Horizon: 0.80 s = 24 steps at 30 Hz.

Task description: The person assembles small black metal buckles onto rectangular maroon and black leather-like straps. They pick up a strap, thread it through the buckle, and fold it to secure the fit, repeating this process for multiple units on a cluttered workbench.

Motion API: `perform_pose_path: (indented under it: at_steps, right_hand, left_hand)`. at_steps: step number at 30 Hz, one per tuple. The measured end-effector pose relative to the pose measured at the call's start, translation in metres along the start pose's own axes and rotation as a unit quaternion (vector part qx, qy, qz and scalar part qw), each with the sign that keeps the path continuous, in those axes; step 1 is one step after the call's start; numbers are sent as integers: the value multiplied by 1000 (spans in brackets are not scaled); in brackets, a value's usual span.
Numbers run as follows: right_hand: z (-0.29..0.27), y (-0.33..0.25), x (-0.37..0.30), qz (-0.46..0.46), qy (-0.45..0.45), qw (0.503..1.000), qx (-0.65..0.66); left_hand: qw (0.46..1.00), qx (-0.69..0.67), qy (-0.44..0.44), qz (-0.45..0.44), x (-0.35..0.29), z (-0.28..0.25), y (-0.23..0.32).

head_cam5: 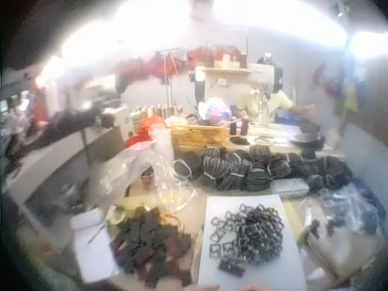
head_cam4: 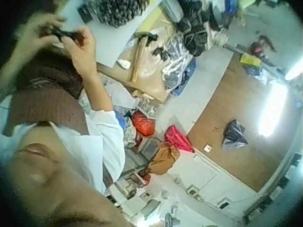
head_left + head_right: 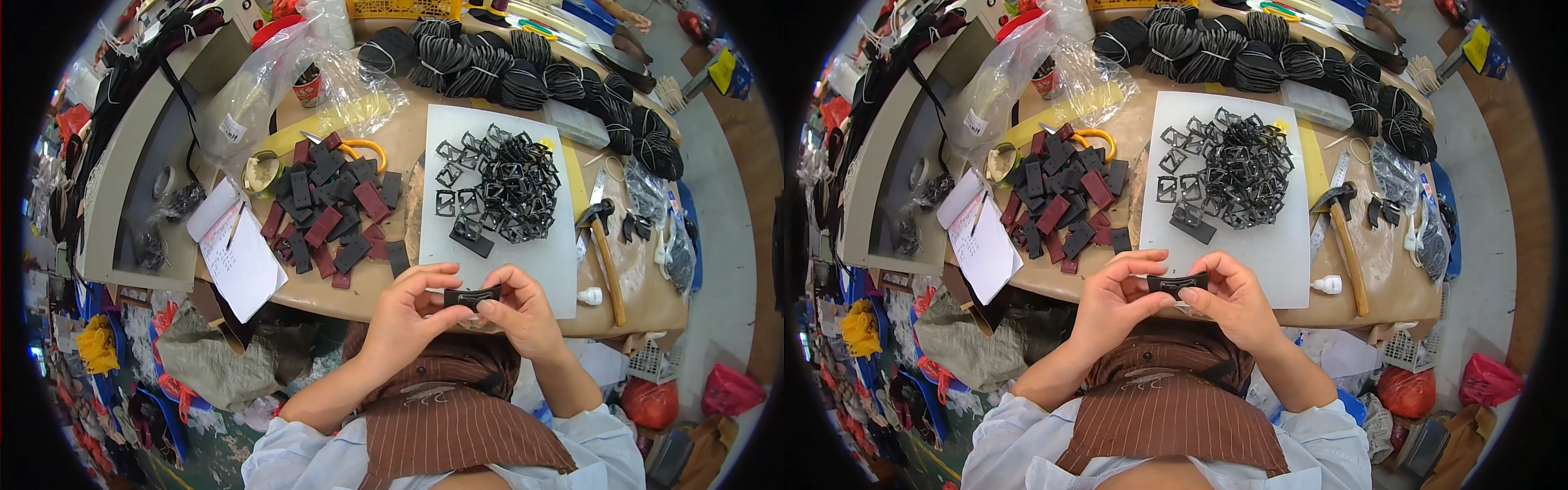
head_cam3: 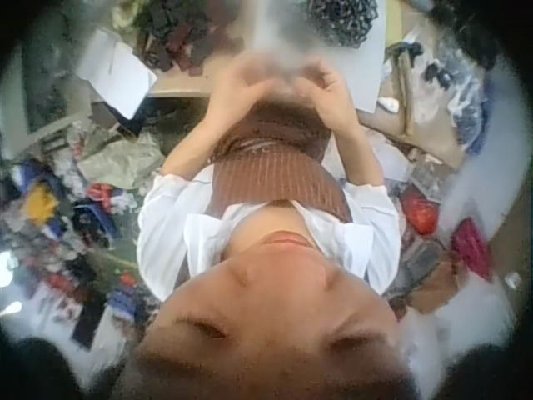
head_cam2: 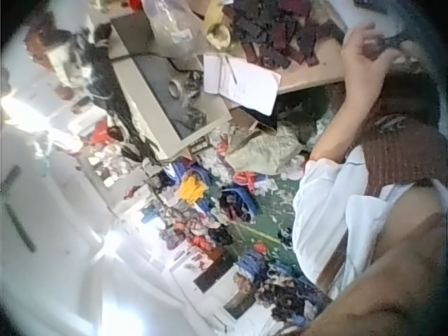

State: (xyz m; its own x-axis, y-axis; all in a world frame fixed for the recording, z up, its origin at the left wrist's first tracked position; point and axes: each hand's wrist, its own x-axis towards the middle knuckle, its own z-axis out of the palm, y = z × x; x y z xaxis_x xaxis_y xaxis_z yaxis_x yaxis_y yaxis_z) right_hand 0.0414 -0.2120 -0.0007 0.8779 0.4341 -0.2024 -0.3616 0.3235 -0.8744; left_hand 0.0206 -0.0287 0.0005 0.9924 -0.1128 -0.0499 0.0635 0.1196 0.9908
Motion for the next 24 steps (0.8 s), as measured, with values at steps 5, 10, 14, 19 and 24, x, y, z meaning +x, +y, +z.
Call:
perform_pose_path:
  at_steps: [5, 10, 14, 19, 24]
  right_hand:
    - [4, 2, 1, -86, 62, 991, -77]
    - [-4, -1, 2, -63, -5, 998, -8]
    - [-6, -4, 6, -46, -4, 998, -38]
    - [-10, -12, 5, 17, -15, 999, -33]
    - [-10, -1, -3, -213, 31, 924, -317]
  left_hand:
    - [997, -49, 48, 25, 2, 8, -3]
    - [983, -167, -49, -66, 10, 3, -1]
    - [976, -195, -61, -79, 15, 2, -7]
    - [998, 23, 17, 50, 7, 11, -8]
    - [913, -345, -32, -216, 16, 14, -19]
